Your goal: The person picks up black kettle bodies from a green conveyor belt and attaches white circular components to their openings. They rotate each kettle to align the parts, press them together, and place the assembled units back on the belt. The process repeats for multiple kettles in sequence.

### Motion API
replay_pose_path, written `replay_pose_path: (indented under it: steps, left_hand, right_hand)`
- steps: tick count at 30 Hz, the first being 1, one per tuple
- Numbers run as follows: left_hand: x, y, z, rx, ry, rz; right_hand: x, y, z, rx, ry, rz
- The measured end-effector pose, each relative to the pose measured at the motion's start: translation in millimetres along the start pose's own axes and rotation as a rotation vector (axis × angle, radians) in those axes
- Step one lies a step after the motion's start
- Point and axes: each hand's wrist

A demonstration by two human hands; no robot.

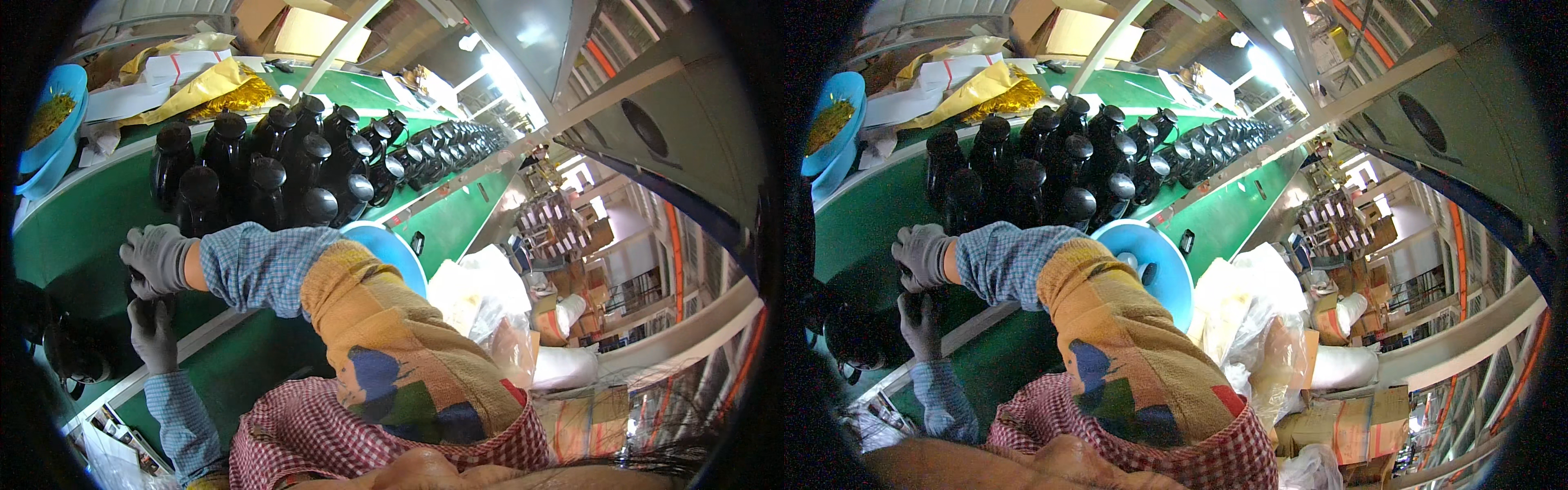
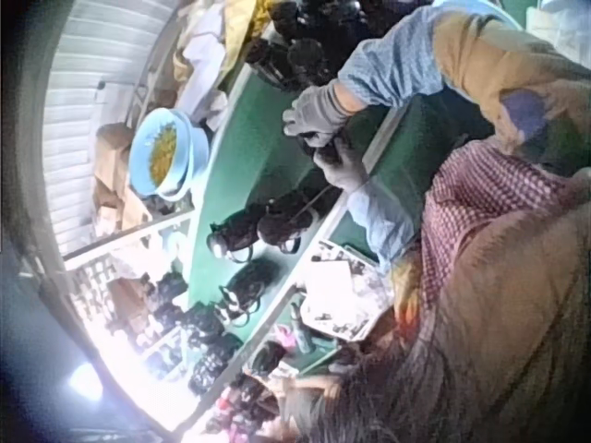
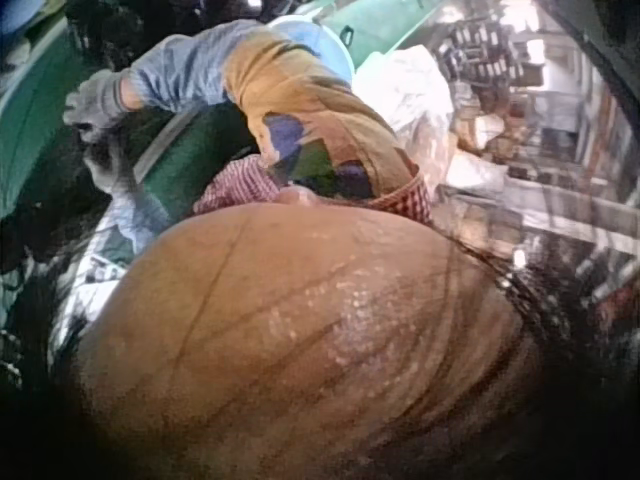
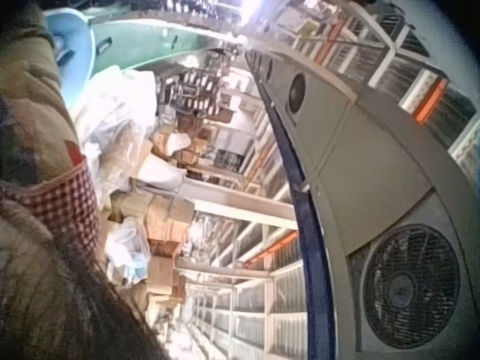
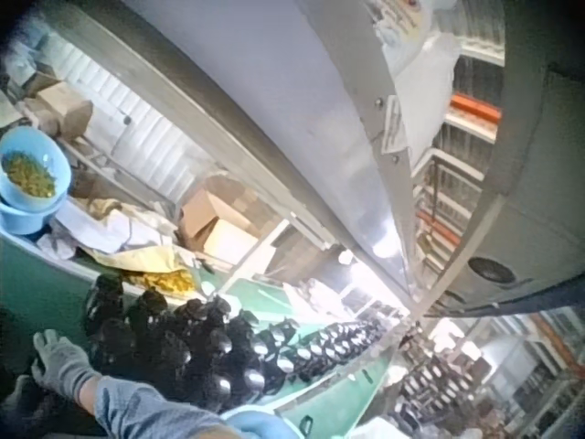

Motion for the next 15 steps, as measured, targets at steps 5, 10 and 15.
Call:
replay_pose_path:
  steps: [5, 10, 15]
  left_hand:
    - [-44.8, -4.4, 15.2, -0.047, -0.293, -0.024]
    - [-32.6, -4.6, 60.1, -0.049, -0.493, -0.061]
    - [13.4, 15.4, 51.4, 0.239, 0.32, -0.184]
  right_hand:
    - [15.1, 16.3, 16.5, -0.415, -0.333, 0.047]
    - [11.1, 65.2, 47.9, -0.345, -0.431, 0.23]
    - [-12.6, 201.9, 101.6, -0.117, -1.517, 0.59]
Point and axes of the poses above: each hand's wrist, its own y-axis away from the middle knuckle, its own x-axis out of the back of the hand, z = x × y, and after that the axes turned 8 degrees about y, right-handed
